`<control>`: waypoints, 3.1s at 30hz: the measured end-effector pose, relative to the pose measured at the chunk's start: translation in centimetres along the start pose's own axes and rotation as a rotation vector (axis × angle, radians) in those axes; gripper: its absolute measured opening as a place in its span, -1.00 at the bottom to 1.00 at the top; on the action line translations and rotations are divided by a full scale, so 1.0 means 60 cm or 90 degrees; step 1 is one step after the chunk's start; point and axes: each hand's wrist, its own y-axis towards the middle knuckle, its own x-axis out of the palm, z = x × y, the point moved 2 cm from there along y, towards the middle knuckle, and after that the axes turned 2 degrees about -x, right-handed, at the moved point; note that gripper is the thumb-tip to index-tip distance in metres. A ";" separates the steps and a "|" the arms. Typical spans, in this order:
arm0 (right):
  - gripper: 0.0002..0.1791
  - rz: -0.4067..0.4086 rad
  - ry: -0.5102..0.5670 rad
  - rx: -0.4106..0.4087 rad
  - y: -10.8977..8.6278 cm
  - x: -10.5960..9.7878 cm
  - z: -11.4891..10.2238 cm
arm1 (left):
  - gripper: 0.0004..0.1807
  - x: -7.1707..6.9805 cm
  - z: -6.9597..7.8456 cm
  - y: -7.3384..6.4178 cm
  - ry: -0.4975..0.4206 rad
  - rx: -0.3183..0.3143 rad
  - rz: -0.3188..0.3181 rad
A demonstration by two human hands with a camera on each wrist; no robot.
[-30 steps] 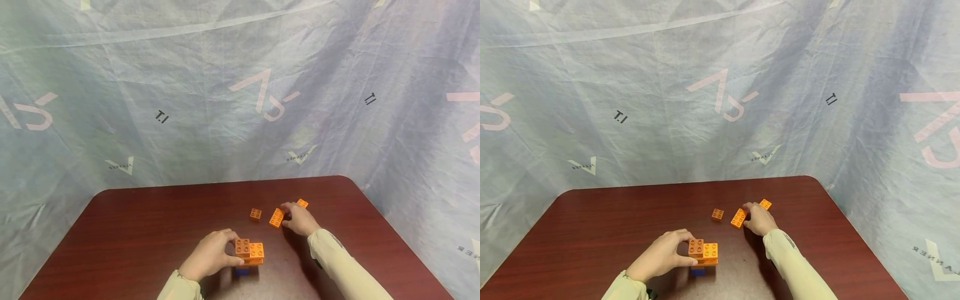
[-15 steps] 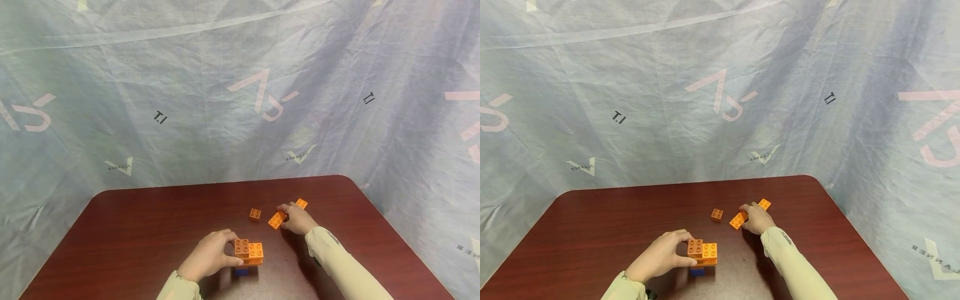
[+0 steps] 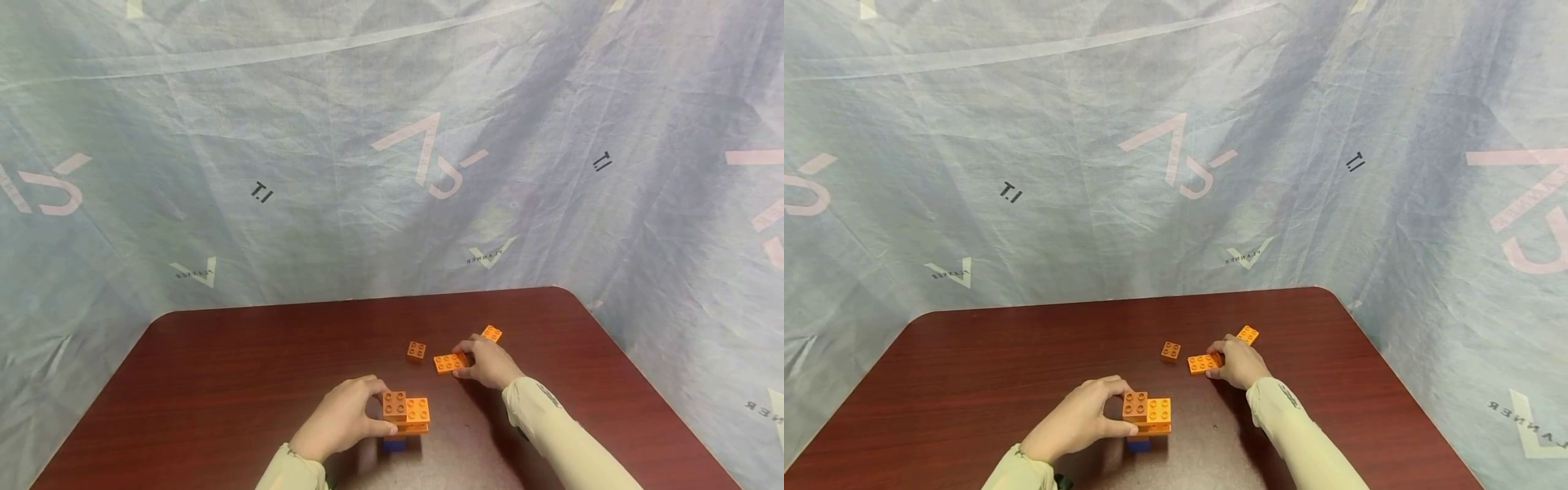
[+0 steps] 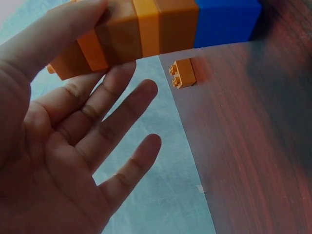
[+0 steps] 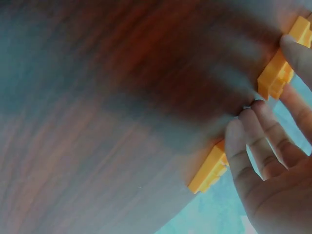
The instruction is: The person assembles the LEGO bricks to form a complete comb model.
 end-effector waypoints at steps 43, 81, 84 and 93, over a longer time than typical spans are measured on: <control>-0.59 0.049 0.129 -0.034 -0.051 -0.023 -0.010 | -0.63 0.003 -0.004 -0.003 -0.028 0.018 0.017; -0.65 0.017 0.101 -0.320 -0.105 -0.097 -0.193 | -0.68 0.001 -0.009 -0.002 -0.046 0.033 0.024; -0.66 0.006 0.100 -0.319 -0.106 -0.093 -0.196 | -0.68 0.003 -0.009 -0.001 -0.049 0.027 0.022; -0.68 -0.010 0.070 -0.327 -0.111 -0.084 -0.207 | -0.60 0.008 -0.008 -0.004 -0.017 0.023 0.030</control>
